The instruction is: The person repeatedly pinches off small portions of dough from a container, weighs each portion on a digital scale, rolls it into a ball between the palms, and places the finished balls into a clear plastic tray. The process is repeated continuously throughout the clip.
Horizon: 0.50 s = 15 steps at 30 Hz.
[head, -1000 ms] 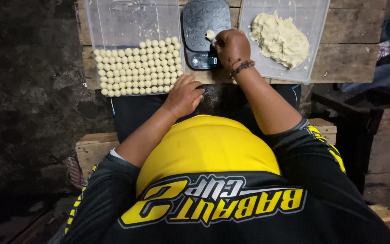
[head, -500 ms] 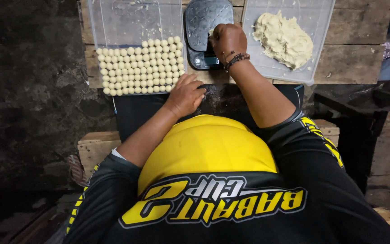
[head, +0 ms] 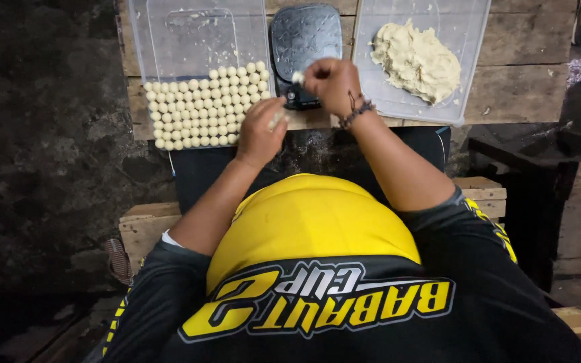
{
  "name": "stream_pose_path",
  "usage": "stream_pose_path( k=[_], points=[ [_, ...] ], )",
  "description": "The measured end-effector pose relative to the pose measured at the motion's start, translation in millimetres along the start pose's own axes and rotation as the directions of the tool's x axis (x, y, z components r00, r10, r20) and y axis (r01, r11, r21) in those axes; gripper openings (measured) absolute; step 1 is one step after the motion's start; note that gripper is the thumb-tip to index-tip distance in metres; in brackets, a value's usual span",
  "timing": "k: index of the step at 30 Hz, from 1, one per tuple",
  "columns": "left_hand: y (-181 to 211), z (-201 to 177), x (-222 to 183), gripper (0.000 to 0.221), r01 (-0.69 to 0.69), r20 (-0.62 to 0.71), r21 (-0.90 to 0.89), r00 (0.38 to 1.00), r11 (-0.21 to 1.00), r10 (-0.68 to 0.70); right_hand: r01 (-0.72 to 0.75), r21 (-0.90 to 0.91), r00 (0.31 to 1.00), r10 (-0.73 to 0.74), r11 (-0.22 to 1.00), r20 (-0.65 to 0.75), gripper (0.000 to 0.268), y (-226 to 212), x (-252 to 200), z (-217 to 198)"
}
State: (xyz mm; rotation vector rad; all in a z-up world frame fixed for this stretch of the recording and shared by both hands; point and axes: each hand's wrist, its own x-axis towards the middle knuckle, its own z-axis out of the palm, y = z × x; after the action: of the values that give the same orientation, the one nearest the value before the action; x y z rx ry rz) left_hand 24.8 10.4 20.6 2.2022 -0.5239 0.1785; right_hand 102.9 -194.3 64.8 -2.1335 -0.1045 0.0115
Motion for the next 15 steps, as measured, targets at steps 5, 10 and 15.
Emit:
stream_pose_path(
  k=[5, 10, 15],
  points=[
    [27.0, -16.3, 14.4, 0.032, 0.412, 0.115, -0.655, 0.883, 0.634, -0.456, -0.103, 0.117, 0.981, 0.082, 0.988, 0.176, 0.016, -27.3, -43.0, -6.4],
    [28.6, -5.9, 9.3, 0.041, 0.509, 0.262, -0.696, 0.837, 0.506, -0.48, -0.104, 0.153, 0.98, 0.075, 0.983, 0.184, 0.02, -19.8, -60.1, -10.5],
    [32.5, -10.8, 9.0, 0.048, 0.538, 0.329, -0.718, 0.822, 0.442, -0.466, -0.056, 0.164, 0.973, 0.017, 0.985, 0.228, 0.013, -26.5, -67.4, -16.5]
  ],
)
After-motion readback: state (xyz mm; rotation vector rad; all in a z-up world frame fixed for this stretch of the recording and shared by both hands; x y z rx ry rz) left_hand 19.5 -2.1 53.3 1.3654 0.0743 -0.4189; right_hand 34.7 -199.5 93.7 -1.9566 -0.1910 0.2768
